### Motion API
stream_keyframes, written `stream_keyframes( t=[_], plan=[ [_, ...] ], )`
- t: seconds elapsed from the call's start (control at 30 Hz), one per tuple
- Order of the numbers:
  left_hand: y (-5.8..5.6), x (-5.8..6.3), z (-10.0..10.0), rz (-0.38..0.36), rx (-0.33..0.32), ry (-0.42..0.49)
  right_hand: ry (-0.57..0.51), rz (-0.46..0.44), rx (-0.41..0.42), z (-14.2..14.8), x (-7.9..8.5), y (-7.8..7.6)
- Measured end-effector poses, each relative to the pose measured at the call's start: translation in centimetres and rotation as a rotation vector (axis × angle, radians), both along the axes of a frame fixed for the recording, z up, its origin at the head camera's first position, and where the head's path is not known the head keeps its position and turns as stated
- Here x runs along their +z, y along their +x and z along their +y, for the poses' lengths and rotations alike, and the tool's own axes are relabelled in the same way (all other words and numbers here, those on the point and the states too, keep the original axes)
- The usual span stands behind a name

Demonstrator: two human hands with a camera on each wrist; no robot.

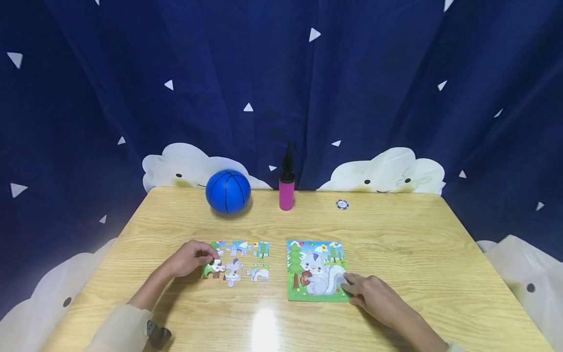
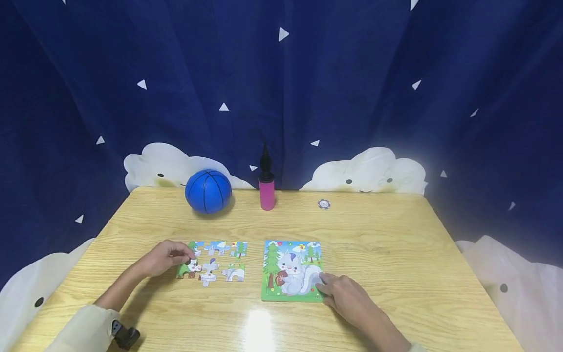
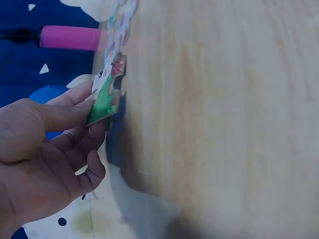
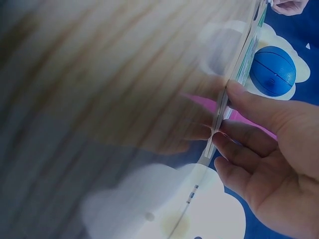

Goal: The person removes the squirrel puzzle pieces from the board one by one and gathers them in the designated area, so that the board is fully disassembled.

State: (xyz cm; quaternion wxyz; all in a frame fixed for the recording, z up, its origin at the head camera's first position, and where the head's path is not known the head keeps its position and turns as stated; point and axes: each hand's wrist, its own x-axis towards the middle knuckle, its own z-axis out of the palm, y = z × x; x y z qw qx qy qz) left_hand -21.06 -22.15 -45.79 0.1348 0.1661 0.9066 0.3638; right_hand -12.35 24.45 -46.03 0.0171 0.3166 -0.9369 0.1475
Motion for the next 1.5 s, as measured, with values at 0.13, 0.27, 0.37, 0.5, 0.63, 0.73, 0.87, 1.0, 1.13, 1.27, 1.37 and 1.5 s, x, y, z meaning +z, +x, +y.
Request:
stream_keyframes(
  t=[0.13, 0.27, 0.37, 0.5, 0.63, 0.73, 0.87, 1.0, 1.13, 1.27, 1.37, 1.5],
  plan=[
    [0.2, -0.3, -0.1, -0.007, 0.039, -0.015, -0.001, 0.001, -0.002, -0.1, 0.0, 0.0],
    [0.3, -0.4, -0.1, -0.011, 0.067, -0.015, 0.003, 0.003, -0.008, -0.1, 0.0, 0.1],
    [0.3, -0.5, -0.2, -0.008, 0.076, -0.008, 0.005, 0.008, -0.005, -0.1, -0.1, 0.1],
    [0.4, -0.5, -0.2, 0.01, 0.062, 0.0, 0.004, 0.014, 0.003, -0.1, -0.1, 0.1],
    [0.5, -0.5, -0.3, 0.029, 0.044, 0.005, 0.0, 0.012, 0.003, -0.2, -0.2, 0.1],
    [0.4, -0.5, -0.4, 0.039, 0.036, 0.005, -0.002, 0.011, 0.002, -0.2, -0.2, 0.0],
    [0.2, -0.2, -0.3, 0.044, 0.032, 0.004, -0.005, 0.009, 0.003, -0.3, -0.2, 0.0],
    [-0.2, 0.4, 0.7, 0.033, 0.006, 0.034, -0.017, -0.01, -0.001, -0.2, 0.0, -0.1],
    [-0.8, 1.2, 2.4, 0.047, -0.058, 0.056, -0.028, -0.03, -0.013, -0.1, 0.3, -0.2],
    [-1.6, 1.9, 4.7, 0.086, -0.102, 0.052, -0.024, -0.043, -0.032, -0.1, 0.4, -0.3],
    [-2.1, 2.5, 6.7, 0.09, -0.133, 0.062, -0.005, -0.067, -0.069, -0.1, 0.6, -0.4],
    [-2.3, 3.1, 9.9, 0.063, -0.17, 0.077, 0.013, -0.096, -0.132, -0.3, 0.7, -0.5]
  ],
)
